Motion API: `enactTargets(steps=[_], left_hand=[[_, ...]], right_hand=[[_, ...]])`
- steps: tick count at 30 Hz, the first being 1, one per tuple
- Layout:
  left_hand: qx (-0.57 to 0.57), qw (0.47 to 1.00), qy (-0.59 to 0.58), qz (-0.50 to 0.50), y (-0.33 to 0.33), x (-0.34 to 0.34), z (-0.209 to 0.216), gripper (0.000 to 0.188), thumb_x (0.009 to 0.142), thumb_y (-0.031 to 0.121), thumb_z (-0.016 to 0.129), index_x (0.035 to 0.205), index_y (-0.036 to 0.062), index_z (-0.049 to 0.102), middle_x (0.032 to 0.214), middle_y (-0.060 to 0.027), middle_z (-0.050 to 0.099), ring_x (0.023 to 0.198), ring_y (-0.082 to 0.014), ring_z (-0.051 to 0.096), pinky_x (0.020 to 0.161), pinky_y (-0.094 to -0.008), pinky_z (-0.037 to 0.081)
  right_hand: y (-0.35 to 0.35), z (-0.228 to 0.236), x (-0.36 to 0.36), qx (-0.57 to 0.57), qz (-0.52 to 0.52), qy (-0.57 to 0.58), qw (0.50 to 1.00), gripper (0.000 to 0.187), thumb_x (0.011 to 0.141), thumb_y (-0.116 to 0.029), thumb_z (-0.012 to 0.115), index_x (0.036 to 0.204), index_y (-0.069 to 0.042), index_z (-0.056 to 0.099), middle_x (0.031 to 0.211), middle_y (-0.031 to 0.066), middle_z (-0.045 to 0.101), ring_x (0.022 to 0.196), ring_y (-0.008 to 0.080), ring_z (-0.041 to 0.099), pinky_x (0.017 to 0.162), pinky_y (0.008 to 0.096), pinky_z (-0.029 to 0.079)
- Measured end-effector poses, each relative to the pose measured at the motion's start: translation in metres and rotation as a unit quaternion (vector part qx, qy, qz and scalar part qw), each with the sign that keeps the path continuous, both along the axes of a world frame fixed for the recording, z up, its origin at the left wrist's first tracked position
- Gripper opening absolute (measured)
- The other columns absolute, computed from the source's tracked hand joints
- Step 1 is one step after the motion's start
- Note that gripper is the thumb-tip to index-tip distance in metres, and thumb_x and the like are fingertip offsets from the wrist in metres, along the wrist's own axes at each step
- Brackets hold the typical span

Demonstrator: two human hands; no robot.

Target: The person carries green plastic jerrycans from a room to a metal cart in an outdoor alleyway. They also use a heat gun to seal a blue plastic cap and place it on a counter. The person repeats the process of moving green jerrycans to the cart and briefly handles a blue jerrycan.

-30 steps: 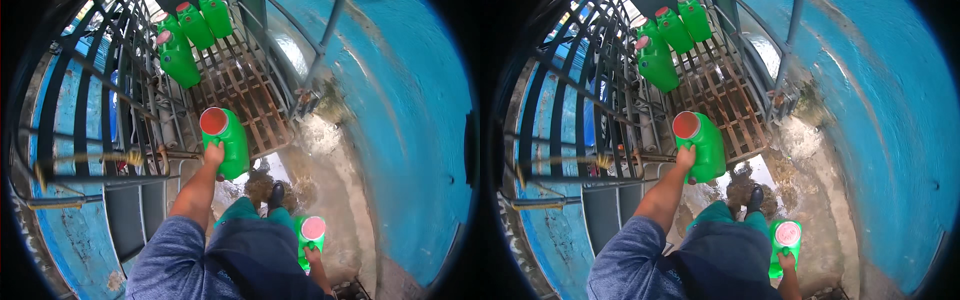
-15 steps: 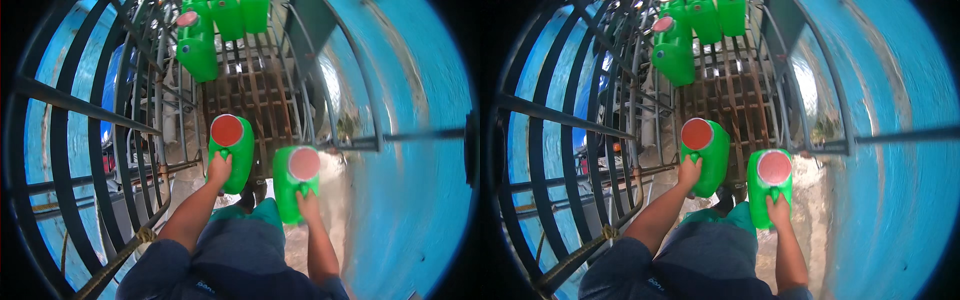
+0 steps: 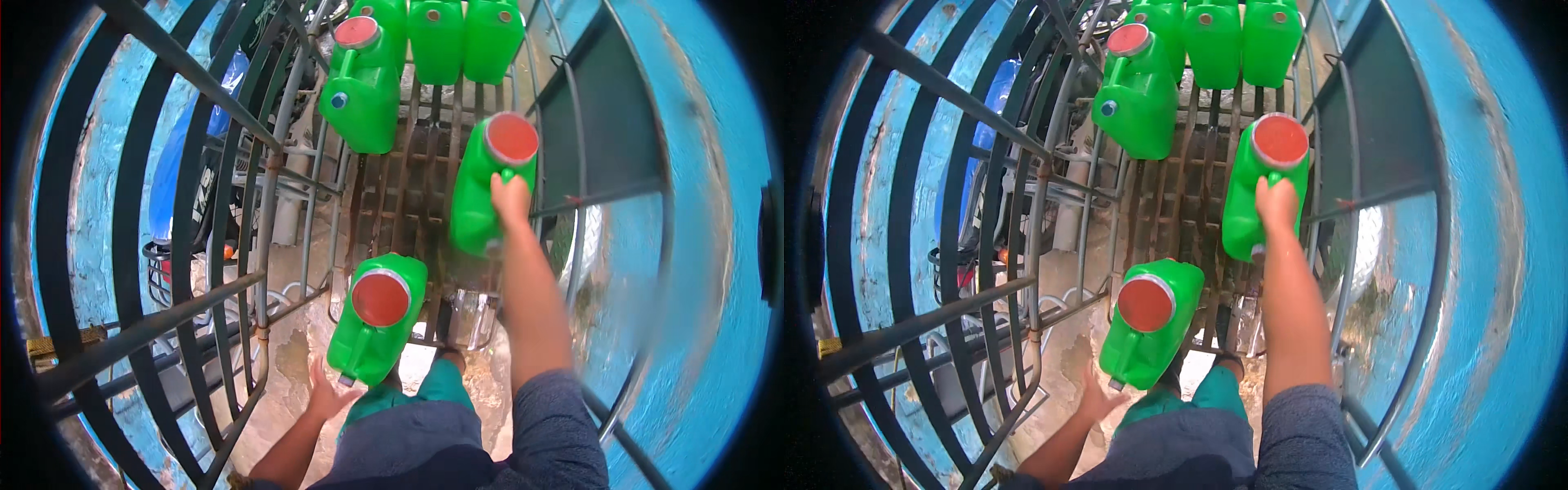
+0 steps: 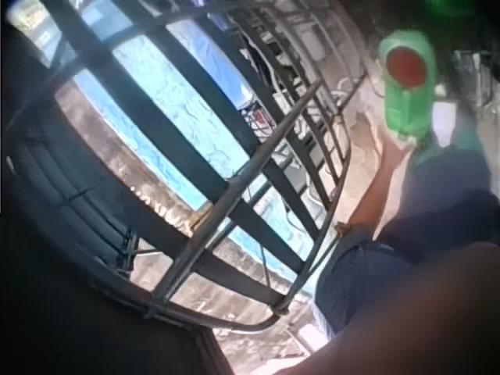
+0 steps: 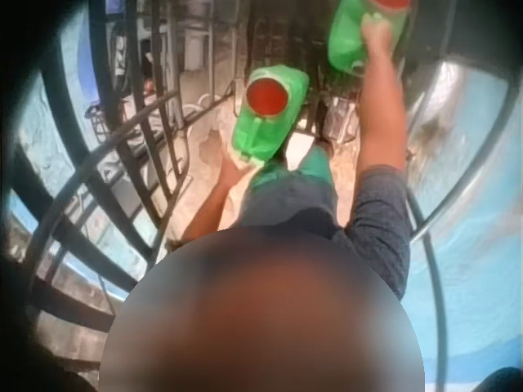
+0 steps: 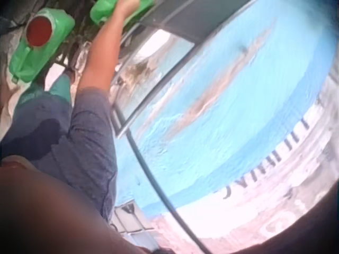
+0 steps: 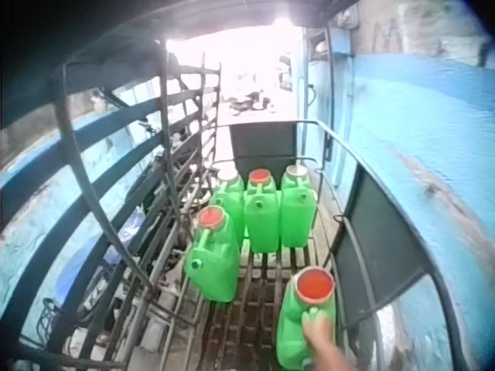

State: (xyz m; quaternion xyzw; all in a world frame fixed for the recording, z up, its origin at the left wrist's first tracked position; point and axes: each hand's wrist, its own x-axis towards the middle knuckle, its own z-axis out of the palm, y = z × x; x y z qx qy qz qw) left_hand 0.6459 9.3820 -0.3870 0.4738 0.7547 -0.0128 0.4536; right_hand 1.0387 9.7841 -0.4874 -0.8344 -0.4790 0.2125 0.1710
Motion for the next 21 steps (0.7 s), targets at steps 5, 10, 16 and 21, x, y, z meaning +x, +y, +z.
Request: enactTargets(steps=[5,10,16,21], left_hand=[[0.072,0.954,-0.206,0.208,-0.051,0.039,-0.055,0.128,0.07,0.017,0.083,0.14,0.0073,-0.024,0.14,-0.0237,0.033,0.127,-0.0311,0.042,0.095,-0.0418,0.046],[0.22,0.932,-0.178,0.226,-0.055,0.064,-0.08,0.115,0.074,0.005,0.077,0.14,0.0067,-0.016,0.134,-0.0225,0.034,0.12,-0.0289,0.047,0.095,-0.0398,0.046],[0.187,0.929,-0.152,0.279,-0.035,0.084,-0.076,0.114,0.075,0.01,0.078,0.14,0.0046,-0.016,0.134,-0.0226,0.033,0.118,-0.03,0.047,0.096,-0.0387,0.045],[0.226,0.928,-0.107,0.275,0.02,0.134,-0.071,0.109,0.078,0.011,0.074,0.14,0.0011,-0.015,0.131,-0.0266,0.039,0.116,-0.0329,0.049,0.094,-0.038,0.044]], right_hand=[[0.164,0.029,0.042,-0.021,0.003,-0.105,0.994,0.064,0.077,-0.053,0.065,0.091,0.009,0.064,0.095,0.0305,0.064,0.093,0.0429,0.063,0.082,0.047,0.049],[0.215,0.022,0.051,-0.011,0.044,-0.101,0.994,0.087,0.078,-0.064,0.057,0.135,-0.002,0.038,0.131,0.0212,0.051,0.118,0.0362,0.052,0.095,0.0501,0.042],[0.124,-0.015,0.023,0.109,0.107,-0.078,0.985,0.089,0.081,-0.057,0.058,0.142,0.0,0.026,0.139,0.0238,0.039,0.127,0.0371,0.042,0.101,0.0477,0.037],[-0.08,-0.069,-0.015,0.028,0.142,0.144,0.979,0.073,0.084,-0.044,0.062,0.132,0.005,0.039,0.128,0.0273,0.046,0.118,0.0378,0.049,0.099,0.0434,0.04]])
